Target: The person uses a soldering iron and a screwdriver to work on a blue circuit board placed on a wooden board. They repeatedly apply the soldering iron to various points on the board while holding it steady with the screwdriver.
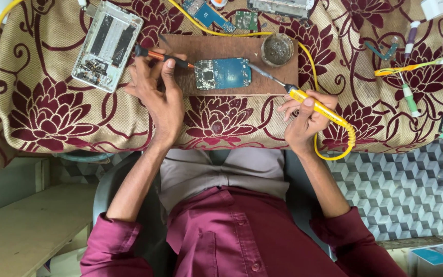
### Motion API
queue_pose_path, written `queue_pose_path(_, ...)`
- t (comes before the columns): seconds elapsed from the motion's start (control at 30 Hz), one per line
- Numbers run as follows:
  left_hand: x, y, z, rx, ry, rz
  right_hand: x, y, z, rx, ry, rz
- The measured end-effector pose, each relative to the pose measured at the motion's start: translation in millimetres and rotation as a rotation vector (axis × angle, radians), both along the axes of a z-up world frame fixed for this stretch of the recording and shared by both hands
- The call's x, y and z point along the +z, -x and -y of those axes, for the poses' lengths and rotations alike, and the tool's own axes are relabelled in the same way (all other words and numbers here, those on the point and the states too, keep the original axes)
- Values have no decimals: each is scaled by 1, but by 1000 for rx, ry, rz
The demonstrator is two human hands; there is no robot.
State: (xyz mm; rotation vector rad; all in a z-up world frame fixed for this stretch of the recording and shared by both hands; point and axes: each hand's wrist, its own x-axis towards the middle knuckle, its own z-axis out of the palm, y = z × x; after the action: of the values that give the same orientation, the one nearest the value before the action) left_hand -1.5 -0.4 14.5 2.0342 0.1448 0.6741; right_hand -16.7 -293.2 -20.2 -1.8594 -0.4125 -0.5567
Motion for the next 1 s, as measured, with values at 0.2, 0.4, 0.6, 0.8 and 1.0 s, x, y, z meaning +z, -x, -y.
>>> queue_pose_path(0.2, -2, 0, 0, 23, 2, -3, -3, 1, 3, 1, 95, 51)
queue_pose_path(0.4, -4, -2, 1, 61, -28, -20, 3, -1, -2, 2, -131, 54)
queue_pose_path(0.6, -4, 0, 1, 24, 29, -12, 24, -1, -10, -43, -826, -429)
queue_pose_path(0.8, -16, -4, -1, 23, 37, -13, 33, 8, -8, 47, -1133, -684)
queue_pose_path(1.0, -17, -3, 1, 17, 21, 25, 47, 12, -12, 62, -1196, -679)
